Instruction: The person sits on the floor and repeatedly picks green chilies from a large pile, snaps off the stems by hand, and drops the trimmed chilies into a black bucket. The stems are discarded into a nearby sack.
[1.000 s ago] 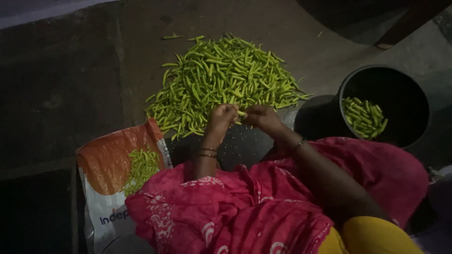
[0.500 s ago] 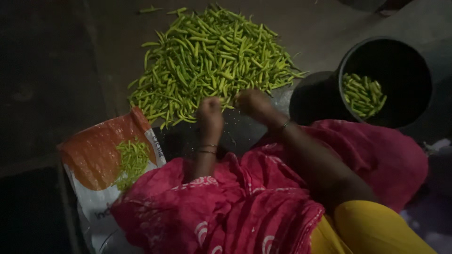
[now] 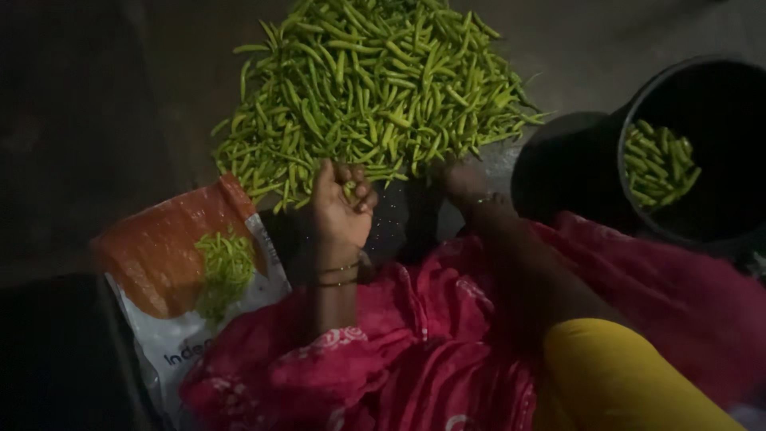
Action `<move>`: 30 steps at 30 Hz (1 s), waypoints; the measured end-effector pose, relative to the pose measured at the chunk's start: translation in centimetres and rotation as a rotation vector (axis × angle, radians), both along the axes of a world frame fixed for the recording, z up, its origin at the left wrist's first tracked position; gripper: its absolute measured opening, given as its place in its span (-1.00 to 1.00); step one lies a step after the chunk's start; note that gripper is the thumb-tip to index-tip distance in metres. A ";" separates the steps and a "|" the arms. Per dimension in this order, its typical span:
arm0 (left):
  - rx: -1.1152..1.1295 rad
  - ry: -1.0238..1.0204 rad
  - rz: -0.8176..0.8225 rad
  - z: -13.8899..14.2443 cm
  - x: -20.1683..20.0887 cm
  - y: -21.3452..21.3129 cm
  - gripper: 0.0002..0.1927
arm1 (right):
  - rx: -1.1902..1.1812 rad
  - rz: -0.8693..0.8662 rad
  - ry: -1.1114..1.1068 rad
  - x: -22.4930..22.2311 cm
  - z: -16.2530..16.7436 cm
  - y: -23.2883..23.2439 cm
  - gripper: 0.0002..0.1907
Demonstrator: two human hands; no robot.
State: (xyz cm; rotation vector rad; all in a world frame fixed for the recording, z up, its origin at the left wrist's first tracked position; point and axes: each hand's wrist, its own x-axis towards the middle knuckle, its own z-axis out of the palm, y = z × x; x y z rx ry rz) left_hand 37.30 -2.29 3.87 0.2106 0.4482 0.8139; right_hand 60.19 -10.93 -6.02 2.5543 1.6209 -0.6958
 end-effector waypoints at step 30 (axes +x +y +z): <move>0.609 0.840 -0.158 -8.4 0.7 1.7 -0.79 | 0.220 -0.353 1.763 -3.8 7.8 10.2 -0.86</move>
